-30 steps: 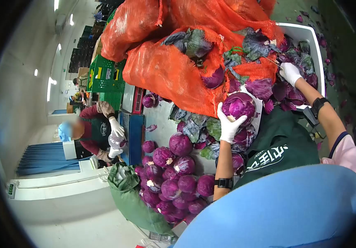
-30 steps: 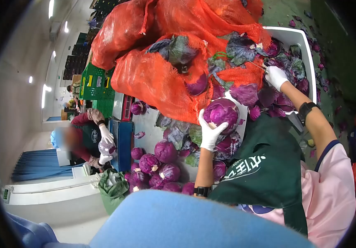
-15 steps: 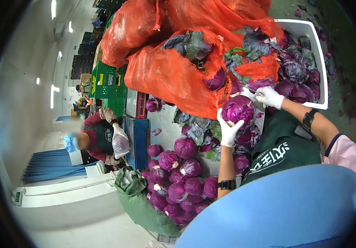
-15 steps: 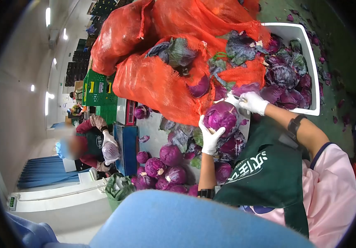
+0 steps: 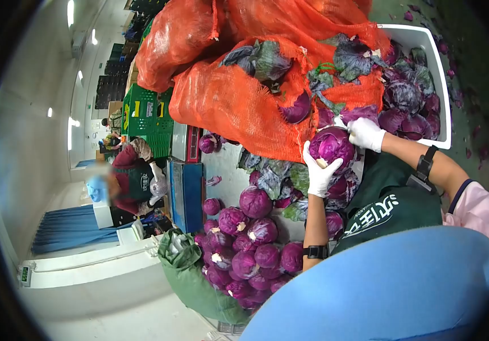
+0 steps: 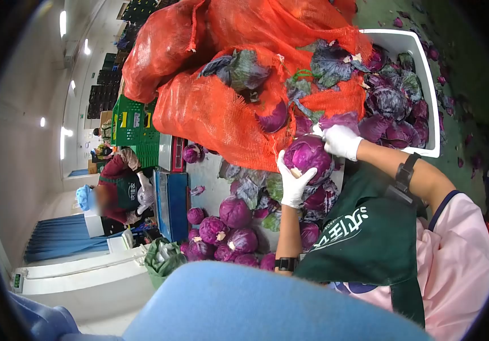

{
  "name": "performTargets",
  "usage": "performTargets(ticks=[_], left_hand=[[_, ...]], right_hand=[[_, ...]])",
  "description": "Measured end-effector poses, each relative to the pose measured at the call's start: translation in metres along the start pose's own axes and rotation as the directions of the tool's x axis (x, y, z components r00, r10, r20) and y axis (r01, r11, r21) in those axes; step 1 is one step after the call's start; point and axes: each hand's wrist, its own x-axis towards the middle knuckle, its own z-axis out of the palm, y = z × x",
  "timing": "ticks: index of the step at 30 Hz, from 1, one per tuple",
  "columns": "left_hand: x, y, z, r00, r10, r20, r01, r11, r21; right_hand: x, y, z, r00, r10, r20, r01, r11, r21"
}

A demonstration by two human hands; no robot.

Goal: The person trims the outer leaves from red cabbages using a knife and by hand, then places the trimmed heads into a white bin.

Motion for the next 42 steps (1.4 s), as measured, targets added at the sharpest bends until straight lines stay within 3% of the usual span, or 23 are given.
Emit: performTargets(ticks=[2,3,4,5,6,7,9,11,14,17,18,19,21,23,26,29,30,33,34,35,38,41,42], left_hand=[[-0.005,0.003,-0.005,0.999,0.039,0.028,-0.039,0.999,-0.003],[-0.008,0.005,-0.008,0.997,0.057,0.042,-0.057,0.998,-0.001],[-0.012,0.002,-0.011,0.998,0.061,0.016,-0.062,0.998,0.024],[-0.017,-0.005,-0.015,0.998,0.064,-0.004,-0.064,0.998,0.018],[-0.02,-0.013,-0.019,0.997,0.07,-0.02,-0.069,0.997,0.014],[-0.017,-0.018,-0.022,0.996,0.079,-0.034,-0.079,0.997,0.008],[-0.017,-0.016,-0.021,0.996,0.086,-0.011,-0.086,0.995,0.055],[-0.013,0.001,-0.01,0.999,0.041,0.022,-0.04,0.999,-0.023],[-0.013,0.008,-0.007,0.999,0.014,0.046,-0.012,0.999,-0.039],[-0.016,0.0,-0.011,0.997,0.058,0.052,-0.056,0.997,-0.048],[-0.017,-0.004,-0.014,0.996,0.067,0.061,-0.064,0.997,-0.045],[-0.019,-0.006,-0.015,0.995,0.076,0.07,-0.073,0.996,-0.044],[-0.02,-0.006,-0.02,0.991,0.098,0.096,-0.099,0.995,0.01],[-0.02,0.001,-0.02,0.988,0.083,0.131,-0.08,0.996,-0.03],[-0.017,0.011,-0.017,0.983,0.056,0.174,-0.051,0.998,-0.036],[-0.018,0.026,-0.007,0.975,0.011,0.221,0.018,0.991,-0.133],[-0.015,0.018,-0.007,0.967,0.104,0.234,-0.079,0.99,-0.115],[-0.014,0.006,-0.02,0.94,0.173,0.294,-0.244,0.943,0.226],[-0.019,0.007,-0.019,0.945,0.177,0.275,-0.245,0.94,0.238],[-0.024,0.004,-0.021,0.954,0.15,0.258,-0.197,0.966,0.166],[-0.021,-0.021,-0.035,0.958,0.172,0.229,-0.193,0.978,0.074],[-0.013,-0.01,-0.027,0.98,0.135,0.146,-0.131,0.991,-0.038],[-0.003,-0.016,-0.021,0.987,0.122,0.104,-0.113,0.989,-0.094]], right_hand=[[-0.001,0.018,-0.013,0.996,-0.02,-0.084,0.027,0.996,0.082],[0.005,0.049,-0.004,0.983,0.067,-0.17,-0.058,0.997,0.058],[-0.002,0.062,-0.017,0.951,0.256,-0.172,-0.2,0.936,0.288],[-0.001,0.094,-0.016,0.865,0.502,0.03,-0.432,0.712,0.554],[-0.001,0.117,-0.014,0.91,0.392,-0.136,-0.364,0.911,0.193],[0.0,0.13,-0.014,0.944,0.222,-0.244,-0.276,0.936,-0.218],[-0.011,0.064,-0.033,0.962,-0.014,-0.272,-0.006,0.997,-0.073],[-0.006,0.01,-0.029,0.952,-0.264,-0.156,0.297,0.919,0.258],[0.003,-0.013,0.0,0.739,-0.589,-0.327,0.617,0.787,-0.024],[0.024,-0.004,0.004,0.841,-0.463,-0.28,0.513,0.847,0.142],[0.024,-0.001,0.004,0.956,-0.231,-0.183,0.293,0.807,0.513],[0.029,-0.002,-0.004,0.98,-0.132,-0.149,0.197,0.739,0.644],[0.029,-0.006,-0.043,0.999,-0.03,0.044,0.003,0.859,0.513],[0.033,0.013,-0.052,0.963,0.113,0.244,-0.23,0.816,0.53],[0.033,0.035,-0.039,0.933,0.256,0.251,-0.358,0.711,0.605],[0.03,0.047,-0.046,0.921,0.308,0.237,-0.389,0.741,0.547],[0.029,0.05,-0.048,0.926,0.31,0.214,-0.377,0.733,0.566],[0.035,0.085,-0.054,0.877,0.468,0.109,-0.438,0.686,0.581],[0.037,0.104,-0.066,0.883,0.47,0.012,-0.379,0.697,0.609],[0.032,0.117,-0.085,0.869,0.456,-0.192,-0.329,0.823,0.463],[0.011,0.13,-0.122,0.736,0.187,-0.65,-0.312,0.946,-0.082],[0.003,0.086,-0.114,0.743,-0.063,-0.666,0.031,0.998,-0.06],[-0.002,0.076,-0.093,0.861,0.015,-0.508,0.05,0.992,0.114]])
